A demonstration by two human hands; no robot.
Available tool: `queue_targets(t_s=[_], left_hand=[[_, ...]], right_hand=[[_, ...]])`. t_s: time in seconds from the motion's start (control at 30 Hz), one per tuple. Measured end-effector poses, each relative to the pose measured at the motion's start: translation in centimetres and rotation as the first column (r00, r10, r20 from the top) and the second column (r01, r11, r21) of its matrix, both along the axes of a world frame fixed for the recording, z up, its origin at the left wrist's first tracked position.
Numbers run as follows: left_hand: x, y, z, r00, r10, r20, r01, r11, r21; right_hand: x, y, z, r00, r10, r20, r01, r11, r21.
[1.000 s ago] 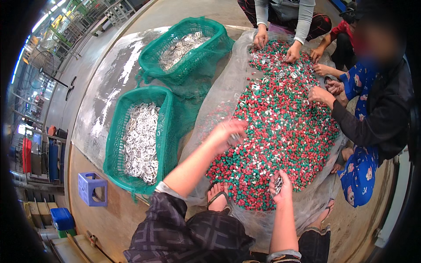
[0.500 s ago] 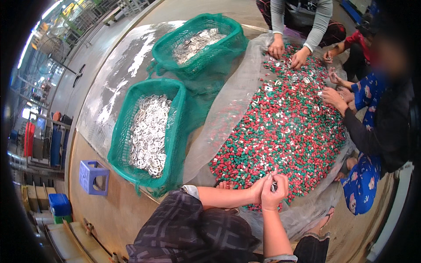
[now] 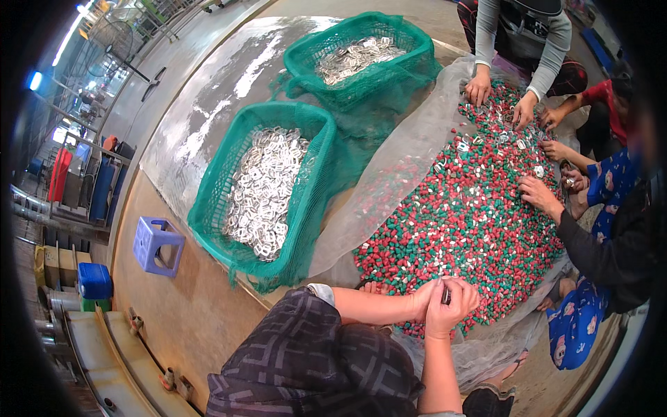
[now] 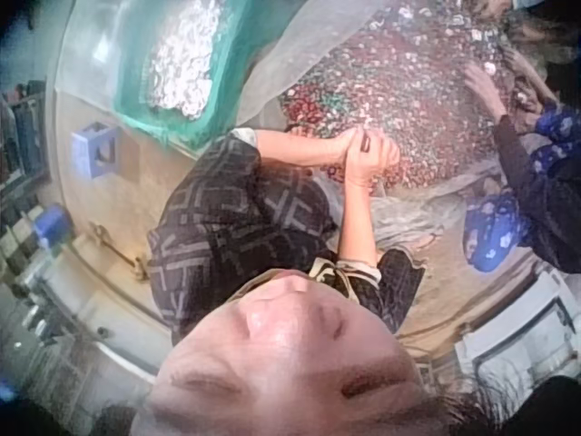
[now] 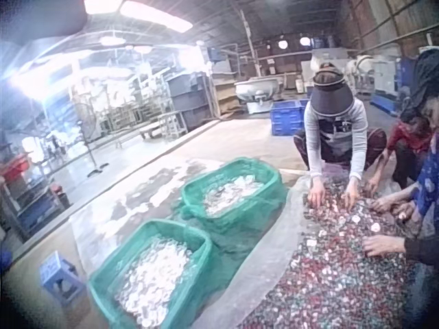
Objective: The person sits on the floor and sorts a large pile of red, green, and white plastic bottle caps by hand, picking out white caps and placing them into a green basket. Another person works alongside, also sorting the caps.
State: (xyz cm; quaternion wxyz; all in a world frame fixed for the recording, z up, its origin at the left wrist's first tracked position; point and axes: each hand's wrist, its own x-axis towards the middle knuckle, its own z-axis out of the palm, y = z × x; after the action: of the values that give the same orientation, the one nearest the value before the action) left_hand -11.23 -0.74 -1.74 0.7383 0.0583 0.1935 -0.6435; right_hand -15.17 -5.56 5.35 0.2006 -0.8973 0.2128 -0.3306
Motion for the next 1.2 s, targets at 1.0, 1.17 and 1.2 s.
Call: queue_targets(t_s=[1.0,1.17,1.2], left_hand=[[22.4,24.3,7.0,0.167,-0.694,0.701,-0.985,-0.153,0.083],[21.2,19.0,7.9,-0.040,-0.837,0.546,-0.980,-0.075,-0.187],[20.5,17.5,7.7,-0.124,-0.826,0.549,-0.980,0.015,-0.199]], right_hand=[[-4.0,-5.4,-4.9,0.967,-0.237,-0.095,0.255,0.900,0.354],[-6.5,-5.2,-7.8,0.915,-0.299,-0.270,0.388,0.834,0.393],[-6.8,-5.2,-8.1,0.905,-0.305,-0.297,0.408,0.820,0.401]])
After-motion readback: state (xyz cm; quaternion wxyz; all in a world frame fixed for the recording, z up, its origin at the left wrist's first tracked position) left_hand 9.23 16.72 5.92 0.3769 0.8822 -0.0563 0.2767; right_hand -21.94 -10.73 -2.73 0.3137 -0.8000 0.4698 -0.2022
